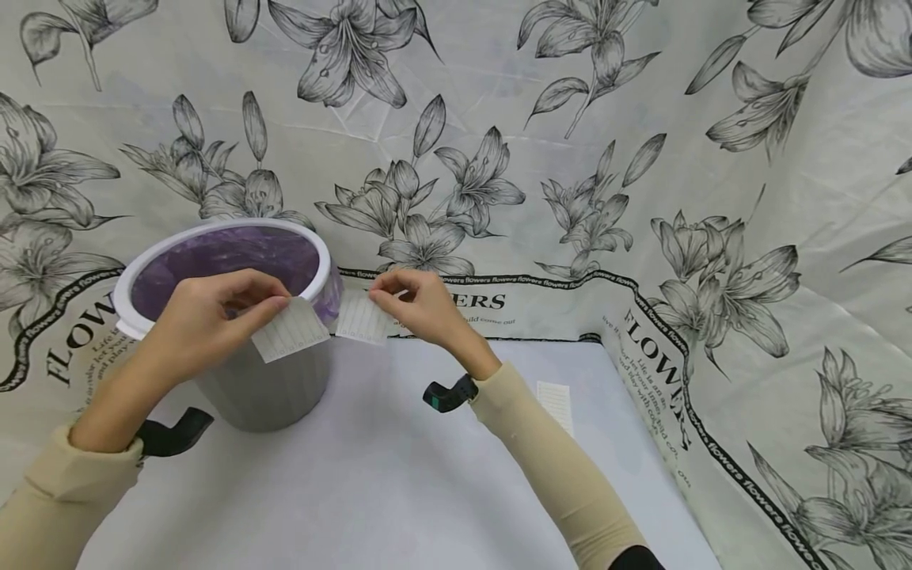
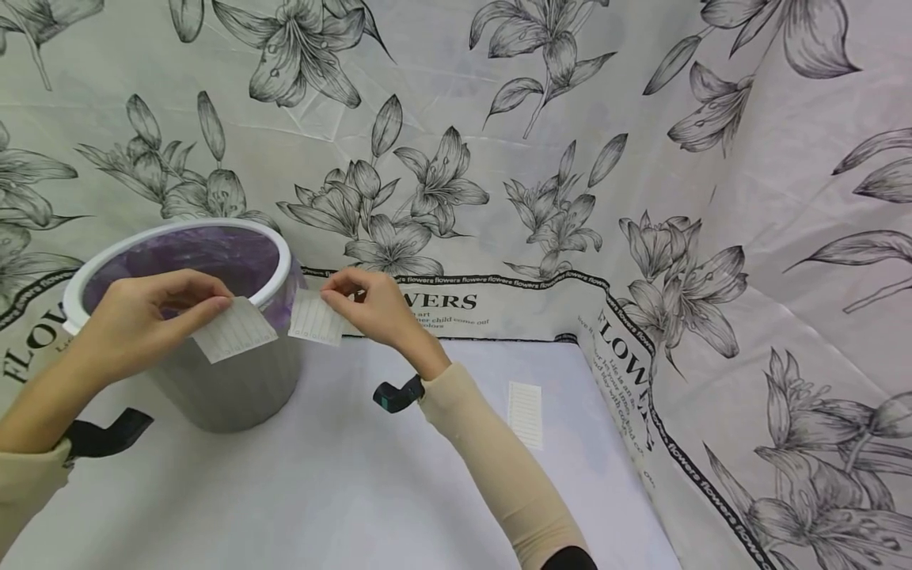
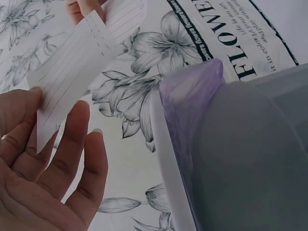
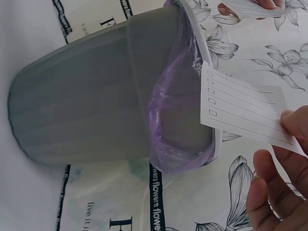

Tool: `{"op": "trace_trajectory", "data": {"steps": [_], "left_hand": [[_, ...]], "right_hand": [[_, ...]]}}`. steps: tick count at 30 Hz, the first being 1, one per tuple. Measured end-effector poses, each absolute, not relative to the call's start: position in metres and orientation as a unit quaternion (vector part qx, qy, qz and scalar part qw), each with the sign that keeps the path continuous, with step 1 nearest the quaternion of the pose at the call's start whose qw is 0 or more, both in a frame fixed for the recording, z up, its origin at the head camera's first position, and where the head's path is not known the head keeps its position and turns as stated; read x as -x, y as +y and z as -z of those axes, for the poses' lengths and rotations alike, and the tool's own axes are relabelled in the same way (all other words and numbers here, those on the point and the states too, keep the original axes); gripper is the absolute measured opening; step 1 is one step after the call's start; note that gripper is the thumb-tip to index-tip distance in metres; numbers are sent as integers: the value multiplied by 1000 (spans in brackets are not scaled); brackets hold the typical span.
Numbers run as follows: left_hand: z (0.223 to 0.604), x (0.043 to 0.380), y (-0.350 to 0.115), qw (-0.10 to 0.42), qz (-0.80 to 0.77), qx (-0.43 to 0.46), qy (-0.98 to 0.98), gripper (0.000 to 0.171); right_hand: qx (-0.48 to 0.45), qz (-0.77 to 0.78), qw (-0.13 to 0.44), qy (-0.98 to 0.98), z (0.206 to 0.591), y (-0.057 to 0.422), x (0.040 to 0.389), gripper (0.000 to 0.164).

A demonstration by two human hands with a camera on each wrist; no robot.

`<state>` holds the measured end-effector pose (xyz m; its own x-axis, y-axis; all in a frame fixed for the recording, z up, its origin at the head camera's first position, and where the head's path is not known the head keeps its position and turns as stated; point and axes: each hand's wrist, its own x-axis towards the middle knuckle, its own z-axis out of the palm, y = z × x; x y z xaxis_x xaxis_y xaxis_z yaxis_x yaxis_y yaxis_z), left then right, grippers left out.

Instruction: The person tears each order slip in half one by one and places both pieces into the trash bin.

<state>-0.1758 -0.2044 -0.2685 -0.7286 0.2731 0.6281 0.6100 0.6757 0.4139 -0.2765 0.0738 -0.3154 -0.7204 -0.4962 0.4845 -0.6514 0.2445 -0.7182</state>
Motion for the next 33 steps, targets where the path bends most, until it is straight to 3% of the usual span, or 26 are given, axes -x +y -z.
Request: {"op": "trace_trajectory", "data": {"steps": [21,33], "left_hand": [[258,171,-236,282,347,179,-876,10],[256,182,-258,257,401,122,-871,12]], "right_hand": [[-346,-517,54,-781,297,49,278,13],[-341,-504,33,-793,277,26,287,14]]}}
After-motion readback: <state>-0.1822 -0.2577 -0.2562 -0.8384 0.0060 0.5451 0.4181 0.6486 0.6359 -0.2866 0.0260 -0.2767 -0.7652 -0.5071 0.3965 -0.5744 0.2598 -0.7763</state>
